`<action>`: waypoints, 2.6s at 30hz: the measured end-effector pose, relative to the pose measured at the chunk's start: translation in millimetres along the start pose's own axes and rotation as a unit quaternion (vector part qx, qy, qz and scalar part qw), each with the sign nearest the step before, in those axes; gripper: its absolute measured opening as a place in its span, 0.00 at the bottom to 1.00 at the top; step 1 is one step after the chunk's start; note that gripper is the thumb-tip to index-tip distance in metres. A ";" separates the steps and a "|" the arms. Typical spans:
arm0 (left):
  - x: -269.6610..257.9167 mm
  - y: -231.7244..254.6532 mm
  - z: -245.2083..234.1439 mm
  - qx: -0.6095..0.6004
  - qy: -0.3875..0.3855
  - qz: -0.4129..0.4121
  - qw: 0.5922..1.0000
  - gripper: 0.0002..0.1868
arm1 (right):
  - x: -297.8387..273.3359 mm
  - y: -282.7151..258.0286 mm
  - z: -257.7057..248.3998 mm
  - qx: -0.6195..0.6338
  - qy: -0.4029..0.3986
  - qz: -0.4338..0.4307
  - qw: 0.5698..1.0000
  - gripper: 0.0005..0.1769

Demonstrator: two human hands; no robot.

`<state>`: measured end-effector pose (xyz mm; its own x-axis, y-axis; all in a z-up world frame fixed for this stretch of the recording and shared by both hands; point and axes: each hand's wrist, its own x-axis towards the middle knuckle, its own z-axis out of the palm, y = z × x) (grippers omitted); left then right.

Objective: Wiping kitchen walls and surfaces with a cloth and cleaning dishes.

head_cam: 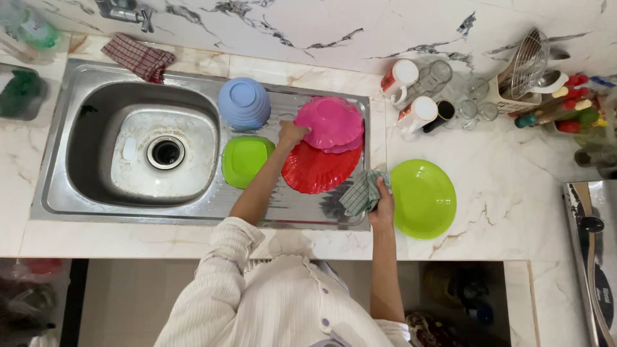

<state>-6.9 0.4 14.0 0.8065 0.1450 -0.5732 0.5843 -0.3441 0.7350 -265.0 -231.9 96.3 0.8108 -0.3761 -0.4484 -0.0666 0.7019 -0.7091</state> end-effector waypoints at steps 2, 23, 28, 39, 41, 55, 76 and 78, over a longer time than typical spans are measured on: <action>9.1 -5.1 5.1 -0.021 0.037 0.026 0.999 0.55 | 0.2 -1.1 0.0 -0.002 -0.009 -0.022 1.000 0.14; -164.2 54.0 -61.3 -0.065 0.031 0.445 0.893 0.12 | -66.2 -49.3 192.2 -0.333 -0.097 -0.425 0.836 0.37; -200.4 25.0 -102.1 0.016 0.055 0.530 0.846 0.08 | -66.7 -40.9 271.7 -0.525 -0.171 -0.600 0.579 0.31; -233.4 -0.4 -198.9 -0.076 0.075 0.535 0.838 0.15 | -109.8 1.9 330.3 -0.493 -0.148 -0.720 0.465 0.26; -243.9 -8.0 -214.8 -0.072 0.092 0.569 0.814 0.12 | -91.1 5.9 318.5 -0.506 -0.207 -0.666 0.507 0.28; -238.0 -24.7 -290.6 -0.229 0.012 0.515 0.826 0.15 | -79.2 30.5 292.5 -0.477 -0.272 -0.361 0.754 0.30; -149.8 -55.4 -297.3 -0.295 -0.242 0.269 0.885 0.41 | -181.9 97.7 264.3 -0.593 -0.358 -0.536 0.483 0.50; -153.5 -72.7 -304.8 -0.297 -0.222 0.258 0.892 0.37 | -171.3 75.0 249.8 -0.580 -0.439 -0.445 0.523 0.52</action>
<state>-145.6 285.9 159.0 0.9439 -0.3167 -0.0934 0.1969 0.3129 0.9291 -263.7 36.3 255.9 0.7412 0.5386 0.4007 0.6691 -0.5444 -0.5060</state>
